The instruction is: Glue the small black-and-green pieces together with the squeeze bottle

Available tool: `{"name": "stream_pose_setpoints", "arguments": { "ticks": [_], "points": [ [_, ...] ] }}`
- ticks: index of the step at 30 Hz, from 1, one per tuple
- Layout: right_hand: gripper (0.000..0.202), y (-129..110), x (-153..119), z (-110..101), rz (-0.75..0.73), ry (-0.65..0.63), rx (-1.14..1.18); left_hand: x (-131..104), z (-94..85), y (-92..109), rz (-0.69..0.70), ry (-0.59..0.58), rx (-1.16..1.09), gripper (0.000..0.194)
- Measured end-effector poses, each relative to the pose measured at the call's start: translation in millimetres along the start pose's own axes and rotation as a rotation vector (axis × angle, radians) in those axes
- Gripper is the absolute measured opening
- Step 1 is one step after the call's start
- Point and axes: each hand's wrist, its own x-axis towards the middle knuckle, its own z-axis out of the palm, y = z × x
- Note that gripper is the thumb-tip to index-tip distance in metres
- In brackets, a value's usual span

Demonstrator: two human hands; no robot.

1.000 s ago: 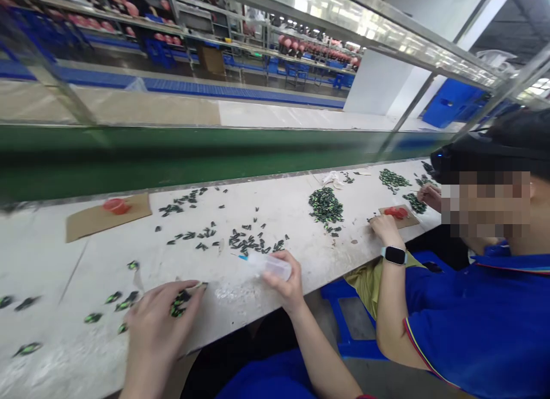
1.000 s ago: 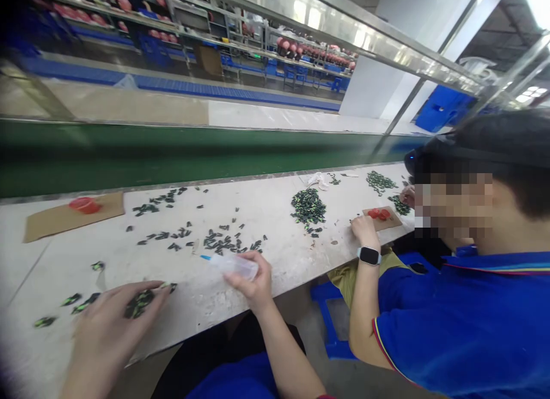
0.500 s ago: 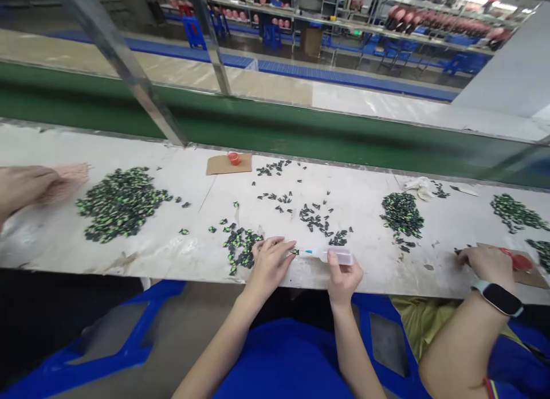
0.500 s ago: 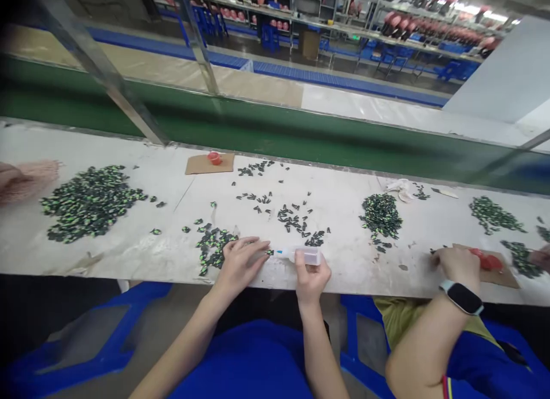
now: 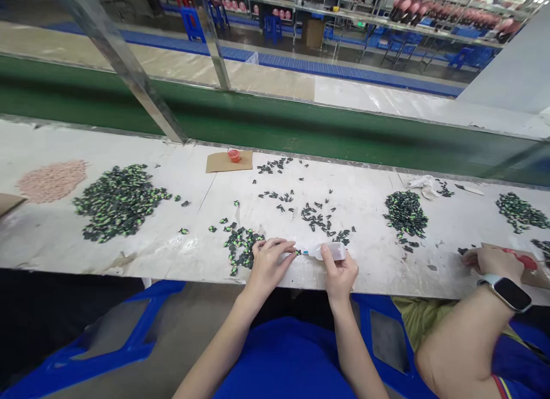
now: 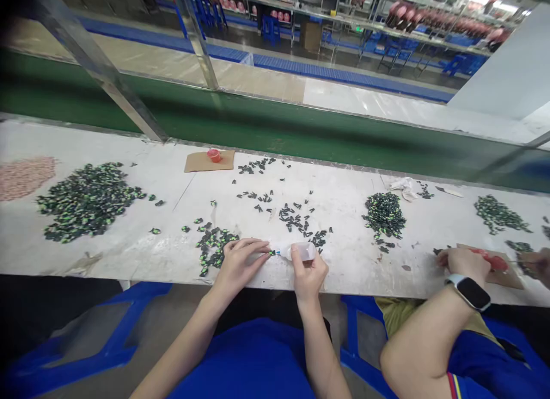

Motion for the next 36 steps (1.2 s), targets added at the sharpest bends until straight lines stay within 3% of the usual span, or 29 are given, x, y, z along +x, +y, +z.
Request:
{"name": "stream_pose_setpoints", "arguments": {
  "ticks": [13, 36],
  "points": [
    [0.036, 0.4, 1.0, 3.2, 0.084, -0.019, 0.044, -0.7, 1.0, -1.3, 0.04, 0.022, 0.049, 0.017],
    [0.037, 2.8, 0.7, 2.4, 0.062, -0.001, 0.045, 1.1, -2.9, 3.7, -0.005, -0.014, 0.055, 0.015]
  ]
}}
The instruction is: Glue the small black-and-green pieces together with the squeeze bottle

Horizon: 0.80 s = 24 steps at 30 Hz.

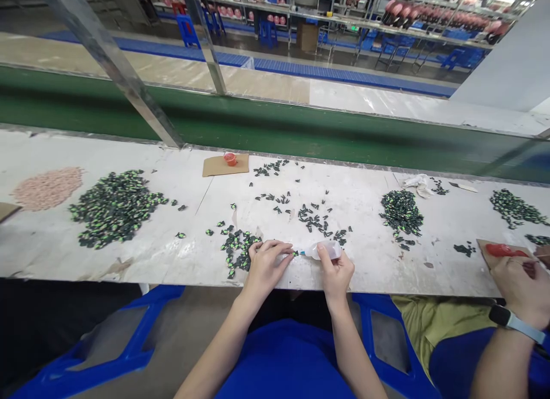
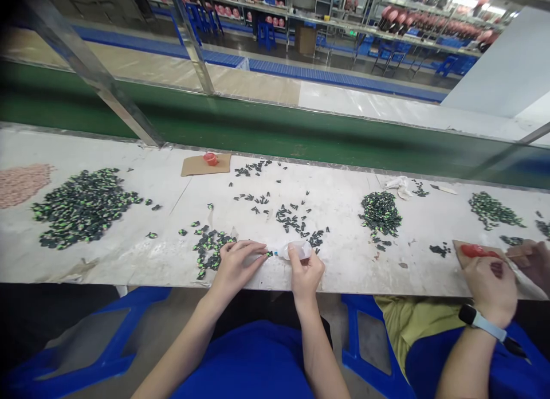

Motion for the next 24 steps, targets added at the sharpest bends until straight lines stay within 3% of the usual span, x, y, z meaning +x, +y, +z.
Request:
{"name": "stream_pose_setpoints", "arguments": {
  "ticks": [8, 15, 20, 24],
  "points": [
    [0.036, -2.0, 0.4, 0.2, 0.015, 0.015, 0.017, 0.3, 0.5, 1.4, -0.036, -0.008, -0.015, 0.013],
    [0.031, -6.0, 2.8, -6.2, -0.009, 0.047, 0.204, -1.0, 3.2, -4.0, 0.035, 0.022, 0.011, 0.014],
    [0.035, -9.4, -0.5, 3.6, -0.139, -0.156, 0.232, -2.0, 4.5, -8.4, 0.122, 0.073, 0.07, 0.01],
    [0.04, -11.4, 0.3, 15.5, -0.14, -0.306, 0.164, -3.2, 6.9, -11.3, 0.153, 0.094, 0.112, 0.013]
  ]
}}
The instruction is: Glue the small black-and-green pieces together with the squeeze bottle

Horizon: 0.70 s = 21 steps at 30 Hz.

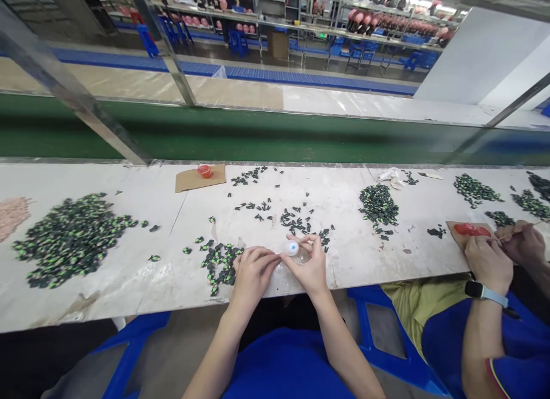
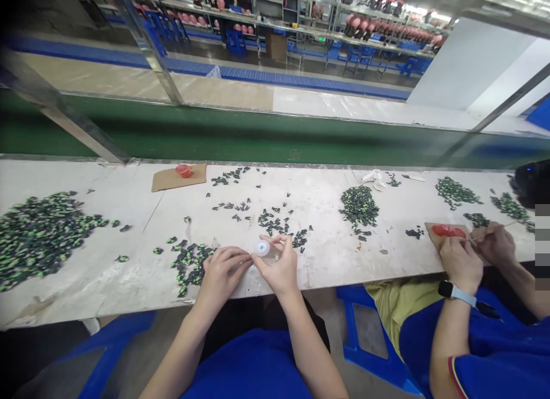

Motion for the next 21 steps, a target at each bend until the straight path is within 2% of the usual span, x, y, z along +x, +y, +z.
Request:
{"name": "stream_pose_setpoints", "arguments": {
  "ticks": [4, 7, 9, 11, 13, 16, 21],
  "points": [
    [0.043, -1.2, -0.6, -2.2, 0.033, -0.057, -0.111, -0.9, 1.8, -4.3, 0.013, -0.001, 0.024, 0.016],
    [0.058, -4.5, -0.9, -18.7, -0.03, -0.027, -0.168, -0.8, 3.1, -6.9, 0.025, 0.005, 0.029, 0.016],
    [0.05, -4.8, 4.6, -36.2, -0.046, 0.106, -0.23, -0.8, 3.9, -7.6, 0.021, 0.003, 0.025, 0.016],
    [0.04, -0.9, 15.6, -54.7, 0.011, 0.312, -0.363, -1.1, 4.5, -7.7, 0.011, -0.003, 0.02, 0.014],
    [0.039, 7.3, 29.2, -69.4, 0.05, 0.397, -0.575, -1.2, 5.0, -7.8, 0.005, -0.004, 0.021, 0.013],
    [0.035, 22.4, 45.5, -78.9, 0.056, 0.373, -0.754, -1.4, 5.3, -8.1, 0.018, 0.013, 0.029, 0.015],
    [0.028, 35.5, 50.5, -75.9, 0.02, 0.362, -0.765, -7.6, 2.3, -4.5, 0.0, 0.059, 0.027, 0.014]
  ]
}}
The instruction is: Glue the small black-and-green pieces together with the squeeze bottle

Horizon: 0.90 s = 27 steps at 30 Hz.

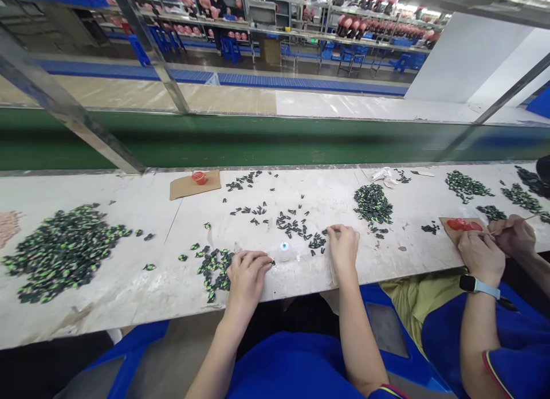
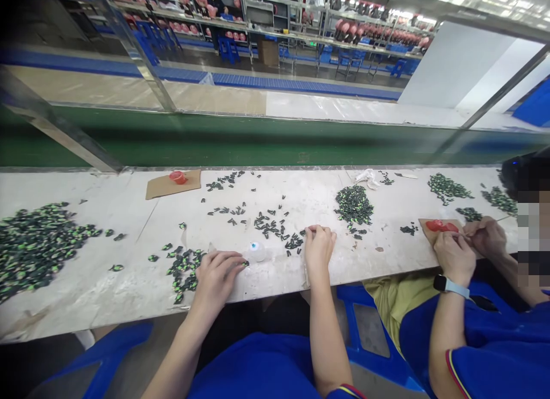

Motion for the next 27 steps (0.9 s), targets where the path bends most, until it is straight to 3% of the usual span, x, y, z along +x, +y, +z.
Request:
{"name": "stream_pose_setpoints", "arguments": {
  "ticks": [5, 8, 11, 15, 22, 27],
  "points": [
    [0.024, -3.4, -4.2, -7.3, 0.012, 0.008, 0.026, -9.9, -11.1, 13.8, -0.014, 0.003, -0.072, 0.019],
    [0.025, -15.4, -15.3, -22.6, 0.044, -0.005, 0.195, -9.8, -20.5, 27.0, -0.006, 0.047, -0.147, 0.018],
    [0.027, -36.8, -38.1, -41.7, 0.113, -0.119, 0.474, -5.5, -30.1, 41.6, 0.003, 0.12, -0.21, 0.017],
    [0.023, -66.3, -70.0, -56.8, 0.109, -0.341, 0.663, 0.5, -38.1, 55.6, 0.034, 0.143, -0.247, 0.019],
    [0.012, -86.4, -80.4, -50.9, 0.048, -0.442, 0.772, 0.0, -38.8, 62.7, 0.01, 0.159, -0.26, 0.02],
    [0.007, -87.3, -78.4, -48.7, 0.107, -0.489, 0.84, -1.0, -40.0, 60.9, 0.026, 0.146, -0.308, 0.02]
  ]
}}
